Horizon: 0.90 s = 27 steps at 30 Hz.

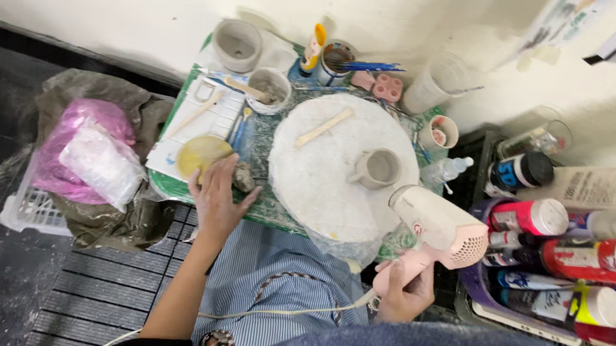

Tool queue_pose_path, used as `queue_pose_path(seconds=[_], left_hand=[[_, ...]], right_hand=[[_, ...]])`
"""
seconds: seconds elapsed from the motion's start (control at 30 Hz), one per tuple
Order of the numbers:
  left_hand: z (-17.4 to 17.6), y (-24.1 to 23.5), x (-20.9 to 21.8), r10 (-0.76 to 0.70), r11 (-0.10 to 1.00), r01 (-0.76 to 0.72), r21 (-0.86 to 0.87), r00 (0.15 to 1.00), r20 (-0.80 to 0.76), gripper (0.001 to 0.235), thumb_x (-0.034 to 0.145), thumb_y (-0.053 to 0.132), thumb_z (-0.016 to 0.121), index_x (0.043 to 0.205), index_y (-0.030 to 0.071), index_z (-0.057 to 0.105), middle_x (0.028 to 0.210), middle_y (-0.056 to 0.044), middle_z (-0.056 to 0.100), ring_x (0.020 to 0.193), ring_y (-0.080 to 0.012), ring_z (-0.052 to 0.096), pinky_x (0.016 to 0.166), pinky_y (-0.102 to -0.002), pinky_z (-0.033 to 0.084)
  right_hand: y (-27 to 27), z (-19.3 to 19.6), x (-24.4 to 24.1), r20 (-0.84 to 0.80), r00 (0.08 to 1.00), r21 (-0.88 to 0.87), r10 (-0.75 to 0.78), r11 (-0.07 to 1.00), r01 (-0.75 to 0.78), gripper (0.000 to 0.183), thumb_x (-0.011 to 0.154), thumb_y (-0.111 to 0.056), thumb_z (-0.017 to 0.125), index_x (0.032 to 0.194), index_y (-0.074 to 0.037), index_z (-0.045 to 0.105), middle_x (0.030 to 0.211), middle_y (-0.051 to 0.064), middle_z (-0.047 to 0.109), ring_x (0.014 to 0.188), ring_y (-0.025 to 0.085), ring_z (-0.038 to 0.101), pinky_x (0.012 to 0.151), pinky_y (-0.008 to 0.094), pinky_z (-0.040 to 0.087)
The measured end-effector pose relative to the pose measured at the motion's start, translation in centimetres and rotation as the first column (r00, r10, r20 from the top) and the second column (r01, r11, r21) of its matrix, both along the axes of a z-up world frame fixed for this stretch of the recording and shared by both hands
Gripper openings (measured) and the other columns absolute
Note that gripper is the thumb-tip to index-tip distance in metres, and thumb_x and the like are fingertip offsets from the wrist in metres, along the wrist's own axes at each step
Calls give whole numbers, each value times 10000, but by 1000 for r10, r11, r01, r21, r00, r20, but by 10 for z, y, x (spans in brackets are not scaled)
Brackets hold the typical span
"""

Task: The person shapes and finishes small clay vessels by hand and with tools on a turntable, then uses a hair dryer to dry the clay surfaces.

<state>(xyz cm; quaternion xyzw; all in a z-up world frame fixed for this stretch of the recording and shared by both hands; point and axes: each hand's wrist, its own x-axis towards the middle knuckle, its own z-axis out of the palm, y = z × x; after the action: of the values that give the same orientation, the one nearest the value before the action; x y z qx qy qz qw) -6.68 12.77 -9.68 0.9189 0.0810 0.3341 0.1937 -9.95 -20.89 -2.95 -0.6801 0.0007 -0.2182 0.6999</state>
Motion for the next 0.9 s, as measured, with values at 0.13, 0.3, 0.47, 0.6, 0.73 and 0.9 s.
queue_pose_path(seconds=[0.13,0.3,0.47,0.6,0.73,0.9], left_hand=[[2,0,0,10,1000,-10,29,1000,0,667,853,472,801,1362,94,593,1326,-53,661,1281,-228,580,1177,-476,238],[4,-2,-2,11,1000,-11,18,1000,7,641,867,461,807,1354,97,605,1312,-53,661,1276,-230,584,1169,-467,249],[5,0,-2,5,999,-5,43,1000,-9,625,877,454,804,1352,98,609,1296,-55,662,1266,-232,583,1166,-469,253],[7,-1,1,10,999,-10,47,1000,-5,619,874,469,804,1339,109,612,1295,-49,662,1264,-232,580,1158,-470,253],[5,-1,-1,11,999,-10,40,1000,-23,620,884,467,799,1351,106,610,1307,-44,657,1265,-228,577,1166,-474,252],[5,-2,-1,14,999,-13,45,1000,-22,614,879,468,797,1343,110,612,1307,-39,657,1262,-233,577,1162,-479,254]], right_hand=[[-8,0,0,-40,998,-96,47,994,-51,290,964,-17,651,1224,100,600,918,131,680,752,165,667,687,316,559],[-6,-4,1,-61,998,-80,-35,996,30,311,952,2,636,1246,92,590,970,106,687,780,146,675,677,286,560],[-7,-13,1,-108,993,-115,-47,993,34,330,944,22,644,1260,101,589,1015,104,697,853,139,690,731,278,578],[-7,-7,5,-54,999,-127,3,992,-9,333,948,23,646,1270,92,596,1010,106,698,844,131,683,742,277,574],[0,2,2,-73,997,-89,-40,995,33,328,941,11,636,1261,70,596,1003,101,691,781,138,679,684,291,578],[-4,9,1,-81,995,-63,63,996,-68,290,962,4,639,1239,80,597,937,105,690,736,148,665,648,287,556]])
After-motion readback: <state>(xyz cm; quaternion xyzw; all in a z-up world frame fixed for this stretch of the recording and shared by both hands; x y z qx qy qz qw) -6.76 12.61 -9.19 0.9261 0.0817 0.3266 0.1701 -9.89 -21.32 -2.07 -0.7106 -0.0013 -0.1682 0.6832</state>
